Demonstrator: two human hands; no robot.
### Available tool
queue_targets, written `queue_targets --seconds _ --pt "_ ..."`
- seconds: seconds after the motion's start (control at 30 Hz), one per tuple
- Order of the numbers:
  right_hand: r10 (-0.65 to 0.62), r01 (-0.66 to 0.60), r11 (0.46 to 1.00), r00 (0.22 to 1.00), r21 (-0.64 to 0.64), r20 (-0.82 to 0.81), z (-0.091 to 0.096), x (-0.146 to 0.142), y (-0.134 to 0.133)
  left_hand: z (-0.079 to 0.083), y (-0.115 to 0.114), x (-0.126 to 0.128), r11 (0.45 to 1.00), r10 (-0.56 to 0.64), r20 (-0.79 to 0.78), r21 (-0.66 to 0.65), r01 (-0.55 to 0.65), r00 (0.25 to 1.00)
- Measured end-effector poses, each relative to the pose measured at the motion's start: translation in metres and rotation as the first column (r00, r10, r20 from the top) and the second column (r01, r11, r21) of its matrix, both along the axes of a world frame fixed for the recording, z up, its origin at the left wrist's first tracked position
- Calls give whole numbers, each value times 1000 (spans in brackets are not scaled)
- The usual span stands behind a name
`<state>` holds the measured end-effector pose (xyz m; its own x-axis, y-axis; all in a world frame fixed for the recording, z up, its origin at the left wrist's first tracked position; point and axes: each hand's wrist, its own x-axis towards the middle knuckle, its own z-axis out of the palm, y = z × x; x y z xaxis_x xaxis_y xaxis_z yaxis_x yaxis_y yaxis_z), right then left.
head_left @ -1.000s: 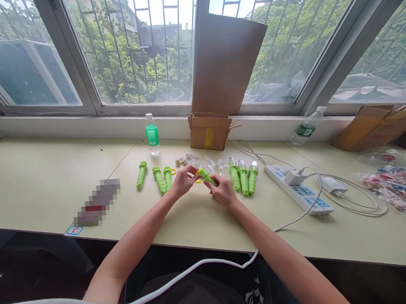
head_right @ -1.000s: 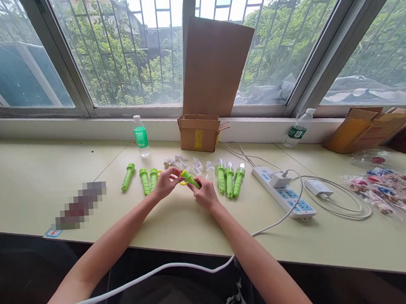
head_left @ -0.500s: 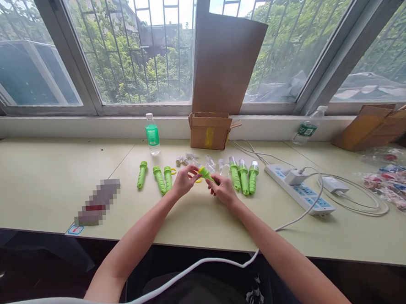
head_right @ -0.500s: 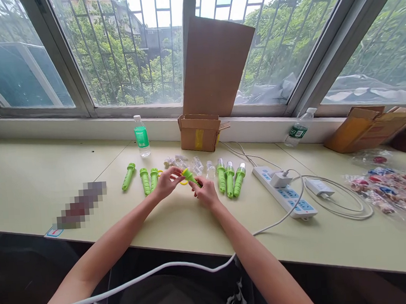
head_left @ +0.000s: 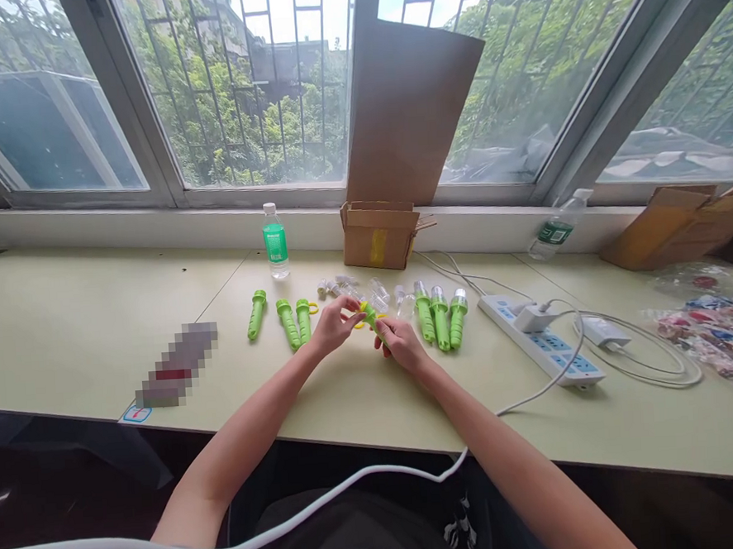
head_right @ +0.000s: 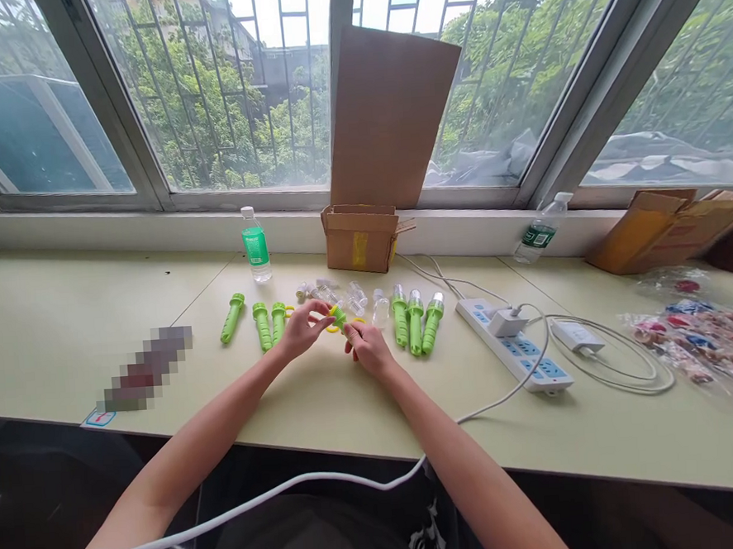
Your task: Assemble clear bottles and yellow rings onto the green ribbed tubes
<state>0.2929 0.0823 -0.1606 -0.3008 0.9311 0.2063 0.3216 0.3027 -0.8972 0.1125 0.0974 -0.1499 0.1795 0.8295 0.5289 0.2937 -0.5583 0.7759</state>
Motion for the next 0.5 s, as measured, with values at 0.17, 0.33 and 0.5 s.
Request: queue_targets --seconds 0.17,0.33,0.5 --pt "33 -45 991 995 -127 -92 0 1 2 -2 0 -1 1000 -15 -40 9 15 999" --pt "89 -125 975 978 -182 -190 5 1 -2 -4 0 1 998 15 -42 68 -13 999" --pt "63 -97 984 975 -150 -214 4 -1 -4 -2 -2 4 994 6 -25 107 -3 1000"
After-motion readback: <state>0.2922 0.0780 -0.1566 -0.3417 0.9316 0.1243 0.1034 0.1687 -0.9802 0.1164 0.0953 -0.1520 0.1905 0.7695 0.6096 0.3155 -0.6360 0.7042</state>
